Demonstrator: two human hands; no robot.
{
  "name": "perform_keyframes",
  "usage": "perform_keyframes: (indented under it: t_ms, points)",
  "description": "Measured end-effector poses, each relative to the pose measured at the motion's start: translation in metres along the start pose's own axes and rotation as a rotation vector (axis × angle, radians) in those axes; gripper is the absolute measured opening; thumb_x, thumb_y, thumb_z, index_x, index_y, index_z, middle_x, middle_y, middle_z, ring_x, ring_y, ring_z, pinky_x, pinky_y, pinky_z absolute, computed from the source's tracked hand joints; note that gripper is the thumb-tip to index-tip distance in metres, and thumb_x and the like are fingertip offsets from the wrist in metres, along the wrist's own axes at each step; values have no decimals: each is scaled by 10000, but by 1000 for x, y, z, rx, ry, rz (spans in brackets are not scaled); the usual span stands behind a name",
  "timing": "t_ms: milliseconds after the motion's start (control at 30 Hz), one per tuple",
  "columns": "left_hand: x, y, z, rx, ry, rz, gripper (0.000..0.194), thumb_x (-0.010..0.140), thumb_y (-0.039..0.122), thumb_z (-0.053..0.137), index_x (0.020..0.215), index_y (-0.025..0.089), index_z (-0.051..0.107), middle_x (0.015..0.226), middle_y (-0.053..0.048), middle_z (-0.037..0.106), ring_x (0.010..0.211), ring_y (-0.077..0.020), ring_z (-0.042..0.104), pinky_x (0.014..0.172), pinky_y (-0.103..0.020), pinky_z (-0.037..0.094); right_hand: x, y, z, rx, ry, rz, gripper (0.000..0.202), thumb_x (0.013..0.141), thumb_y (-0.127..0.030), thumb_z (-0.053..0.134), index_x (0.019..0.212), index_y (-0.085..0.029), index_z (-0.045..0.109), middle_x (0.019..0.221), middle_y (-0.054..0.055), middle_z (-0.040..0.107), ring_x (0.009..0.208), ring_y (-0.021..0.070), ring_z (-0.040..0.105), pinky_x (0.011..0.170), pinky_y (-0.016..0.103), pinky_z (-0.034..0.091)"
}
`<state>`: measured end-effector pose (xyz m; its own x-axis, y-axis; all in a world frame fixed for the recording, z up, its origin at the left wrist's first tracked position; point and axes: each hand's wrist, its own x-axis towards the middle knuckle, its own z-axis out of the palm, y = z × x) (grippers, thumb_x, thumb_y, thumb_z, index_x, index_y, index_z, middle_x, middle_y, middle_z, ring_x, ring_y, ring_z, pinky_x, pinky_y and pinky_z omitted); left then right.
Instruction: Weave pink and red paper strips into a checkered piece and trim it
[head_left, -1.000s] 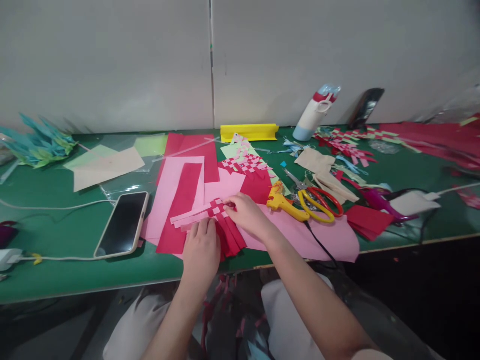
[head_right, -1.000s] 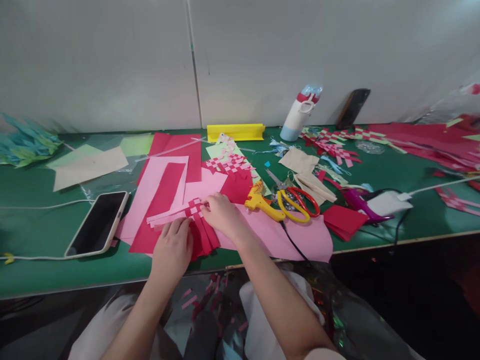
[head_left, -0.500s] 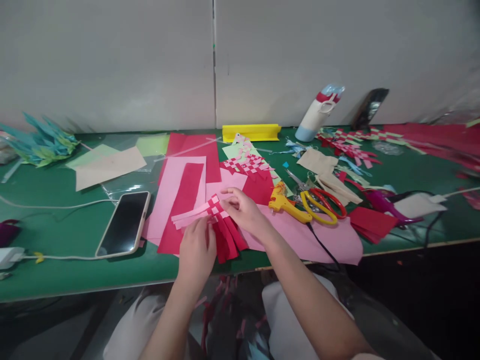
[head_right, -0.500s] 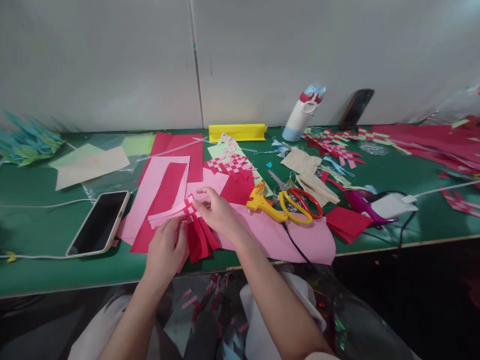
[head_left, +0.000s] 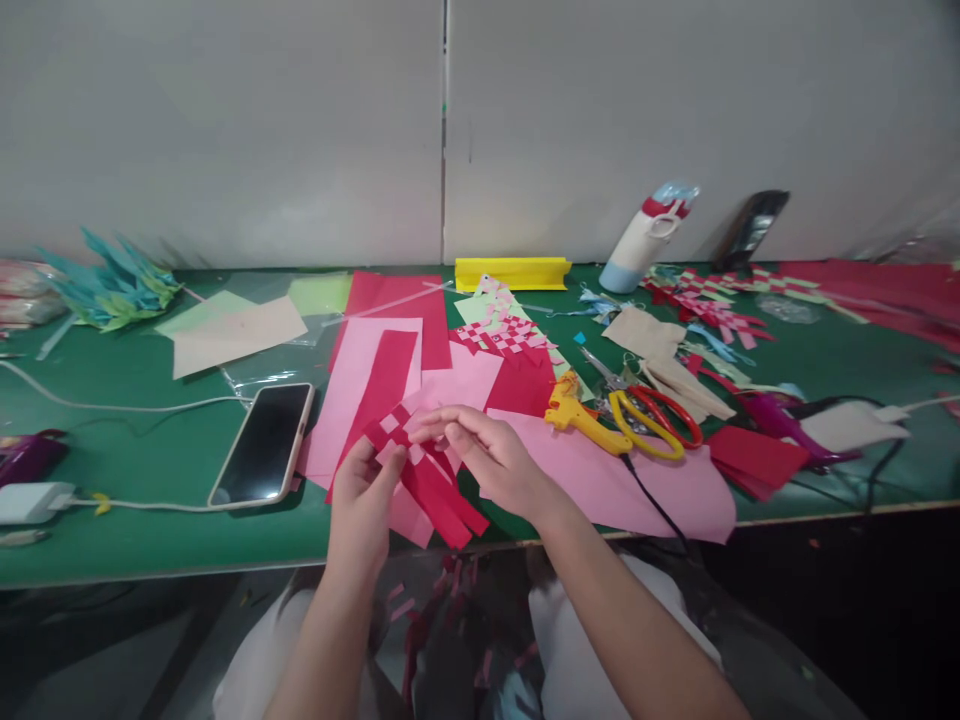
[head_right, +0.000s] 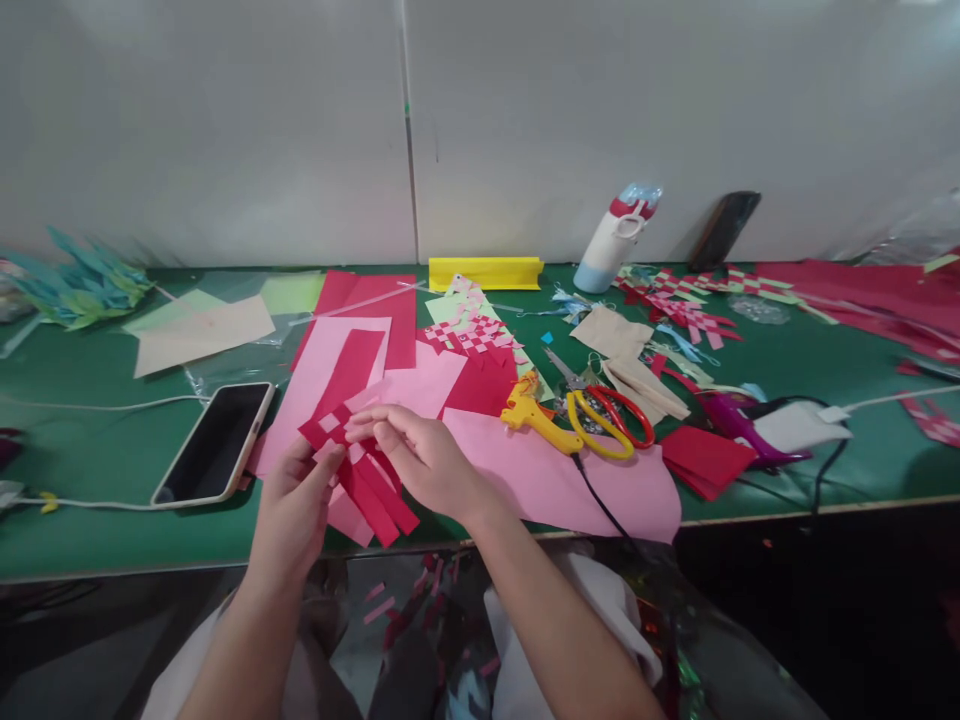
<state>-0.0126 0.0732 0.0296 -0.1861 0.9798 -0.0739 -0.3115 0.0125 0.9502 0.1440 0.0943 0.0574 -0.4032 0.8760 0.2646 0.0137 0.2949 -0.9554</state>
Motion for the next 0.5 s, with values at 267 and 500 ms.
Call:
perform_keyframes:
  t_ms: [267,500]
  points:
    - [-1,4,2,-132,16,-65,283,655,280,785,909,187,704,803,-9,713,731,-129,644,691,-226,504,1,-8,-20,-313,294,-101,161,932,-263,499,999,-225,640,964,39,690,890,162,646,803,308,513]
    - [2,-5,2,46,-30,-179,250,622,309,775,797,151,694,672,4,675,630,-126,613,630,-227,475,8,6,-36,-899,328,-91,194,875,-260,579,1035,-215,679,950,70,638,953,231,546,903,385,433]
